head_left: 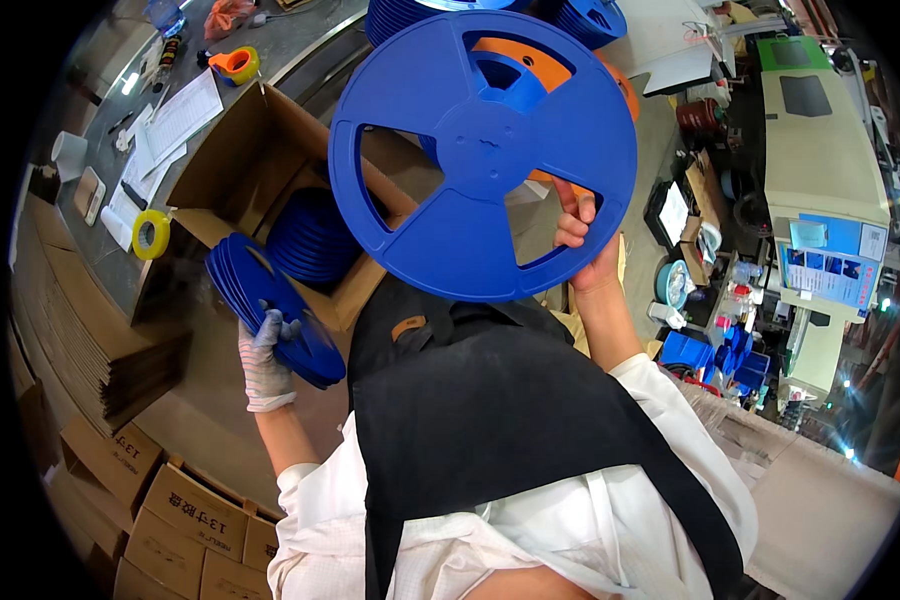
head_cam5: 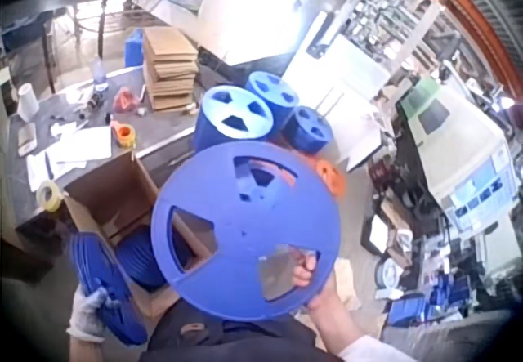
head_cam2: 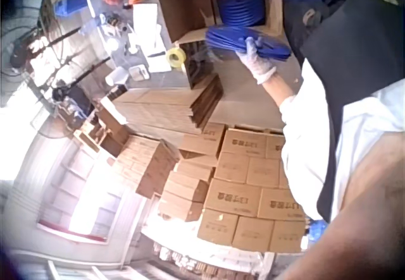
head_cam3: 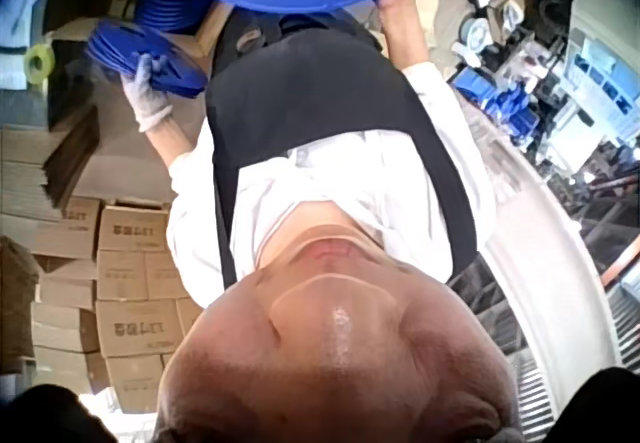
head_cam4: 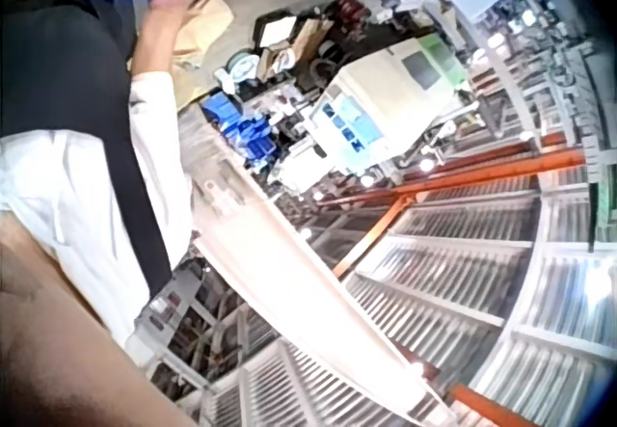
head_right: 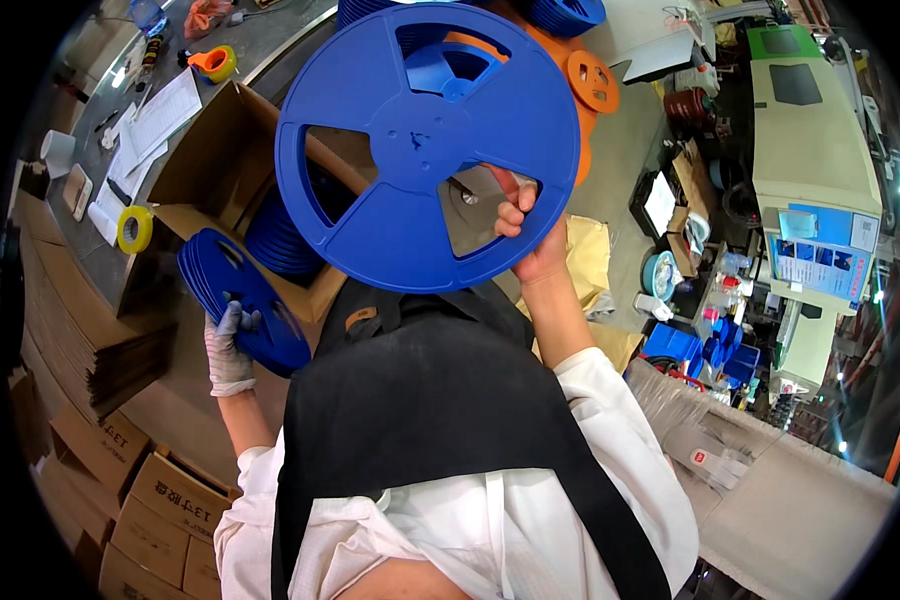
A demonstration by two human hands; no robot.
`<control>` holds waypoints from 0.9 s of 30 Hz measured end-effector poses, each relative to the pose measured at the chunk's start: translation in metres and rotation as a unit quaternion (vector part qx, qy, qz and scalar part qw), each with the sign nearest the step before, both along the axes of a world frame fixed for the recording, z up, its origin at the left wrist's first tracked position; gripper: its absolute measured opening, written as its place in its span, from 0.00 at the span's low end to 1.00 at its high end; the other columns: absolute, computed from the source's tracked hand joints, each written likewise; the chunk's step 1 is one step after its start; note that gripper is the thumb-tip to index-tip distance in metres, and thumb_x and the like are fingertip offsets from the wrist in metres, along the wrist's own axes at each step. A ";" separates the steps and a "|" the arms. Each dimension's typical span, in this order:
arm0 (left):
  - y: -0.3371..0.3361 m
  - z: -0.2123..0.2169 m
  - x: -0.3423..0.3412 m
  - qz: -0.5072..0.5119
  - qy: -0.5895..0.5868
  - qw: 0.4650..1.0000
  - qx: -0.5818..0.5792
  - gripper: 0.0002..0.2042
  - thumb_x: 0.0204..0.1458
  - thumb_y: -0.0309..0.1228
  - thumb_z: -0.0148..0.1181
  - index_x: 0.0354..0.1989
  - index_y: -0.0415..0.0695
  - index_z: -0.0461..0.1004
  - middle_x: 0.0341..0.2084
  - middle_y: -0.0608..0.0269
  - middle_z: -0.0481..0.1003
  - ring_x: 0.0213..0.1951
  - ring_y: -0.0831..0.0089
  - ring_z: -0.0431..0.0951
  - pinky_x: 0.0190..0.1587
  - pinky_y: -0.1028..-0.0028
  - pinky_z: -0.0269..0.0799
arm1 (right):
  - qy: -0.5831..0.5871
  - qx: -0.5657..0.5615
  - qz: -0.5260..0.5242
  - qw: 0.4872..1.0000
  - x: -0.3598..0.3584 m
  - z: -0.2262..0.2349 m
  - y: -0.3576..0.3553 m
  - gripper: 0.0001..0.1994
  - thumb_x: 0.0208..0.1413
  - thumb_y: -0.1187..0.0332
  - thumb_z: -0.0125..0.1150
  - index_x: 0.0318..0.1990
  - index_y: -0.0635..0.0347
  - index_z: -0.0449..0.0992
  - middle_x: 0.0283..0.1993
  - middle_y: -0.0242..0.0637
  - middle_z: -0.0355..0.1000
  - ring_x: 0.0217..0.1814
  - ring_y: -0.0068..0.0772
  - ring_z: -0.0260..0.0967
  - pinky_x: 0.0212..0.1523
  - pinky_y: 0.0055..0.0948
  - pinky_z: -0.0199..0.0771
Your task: The person picks up blue plastic spools from a table and places them into a cardboard box. The person repeatedly picks up spools and stacks them inside the box.
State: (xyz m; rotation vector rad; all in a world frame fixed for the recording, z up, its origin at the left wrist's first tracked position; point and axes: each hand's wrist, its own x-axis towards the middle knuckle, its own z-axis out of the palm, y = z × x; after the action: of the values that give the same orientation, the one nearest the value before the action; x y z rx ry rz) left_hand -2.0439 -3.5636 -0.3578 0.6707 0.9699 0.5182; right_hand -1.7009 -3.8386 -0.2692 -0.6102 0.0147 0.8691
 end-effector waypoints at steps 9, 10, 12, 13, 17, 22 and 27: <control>-0.007 0.025 0.040 -0.006 -0.078 0.997 -0.023 0.12 0.50 0.24 0.58 0.43 0.44 0.68 0.36 0.64 0.73 0.26 0.80 0.69 0.32 0.77 0.71 | 0.053 0.049 0.047 0.996 -0.005 0.001 0.008 0.18 0.61 0.59 0.46 0.27 0.65 0.70 0.62 0.52 0.60 0.24 0.24 0.61 0.22 0.21 0.67; -0.007 0.026 0.047 0.012 -0.086 0.996 -0.009 0.10 0.51 0.25 0.59 0.42 0.44 0.68 0.38 0.61 0.74 0.25 0.82 0.66 0.29 0.80 0.66 | 0.058 0.051 0.052 0.996 -0.006 0.000 0.010 0.18 0.62 0.59 0.45 0.28 0.65 0.70 0.62 0.52 0.60 0.24 0.24 0.62 0.22 0.21 0.67; 0.000 0.028 0.053 -0.020 -0.186 0.982 -0.011 0.13 0.53 0.28 0.59 0.46 0.43 0.70 0.40 0.62 0.74 0.25 0.82 0.66 0.30 0.81 0.65 | 0.066 0.055 0.060 0.994 -0.011 0.004 0.017 0.17 0.62 0.59 0.45 0.30 0.66 0.70 0.62 0.53 0.60 0.24 0.24 0.62 0.22 0.20 0.66; 0.000 0.030 0.058 -0.014 -0.210 0.978 -0.020 0.14 0.53 0.29 0.59 0.47 0.42 0.70 0.40 0.62 0.74 0.24 0.83 0.65 0.29 0.81 0.64 | 0.073 0.056 0.057 0.994 -0.014 0.007 0.018 0.17 0.64 0.60 0.42 0.33 0.67 0.66 0.65 0.53 0.56 0.21 0.21 0.61 0.21 0.19 0.63; 0.001 0.047 0.080 -0.027 -0.233 0.972 -0.020 0.18 0.51 0.35 0.63 0.48 0.39 0.71 0.35 0.64 0.75 0.20 0.84 0.61 0.23 0.84 0.59 | 0.075 0.011 0.080 0.994 -0.017 0.005 0.031 0.18 0.64 0.57 0.41 0.35 0.66 0.67 0.64 0.54 0.58 0.21 0.21 0.61 0.20 0.18 0.64; -0.002 0.050 0.084 -0.088 -0.145 0.985 0.028 0.18 0.44 0.31 0.65 0.45 0.41 0.70 0.30 0.60 0.78 0.16 0.83 0.64 0.18 0.84 0.60 | 0.049 -0.069 0.076 0.994 -0.008 -0.017 0.028 0.22 0.65 0.52 0.38 0.37 0.64 0.68 0.60 0.54 0.63 0.20 0.20 0.61 0.21 0.17 0.67; -0.021 0.077 0.083 -0.133 -0.114 0.984 0.013 0.24 0.38 0.27 0.60 0.48 0.41 0.67 0.30 0.57 0.78 0.19 0.79 0.71 0.18 0.82 0.63 | -0.153 -0.415 -0.103 0.891 0.017 -0.051 0.006 0.27 0.64 0.46 0.35 0.53 0.62 0.65 0.57 0.52 0.65 0.50 0.41 0.70 0.45 0.32 0.73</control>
State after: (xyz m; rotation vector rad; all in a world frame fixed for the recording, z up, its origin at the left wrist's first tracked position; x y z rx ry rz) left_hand -1.9605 -3.5851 -0.2805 0.7343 0.6473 0.3613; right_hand -1.6840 -3.8326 -0.3199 -1.5192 0.1711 0.5214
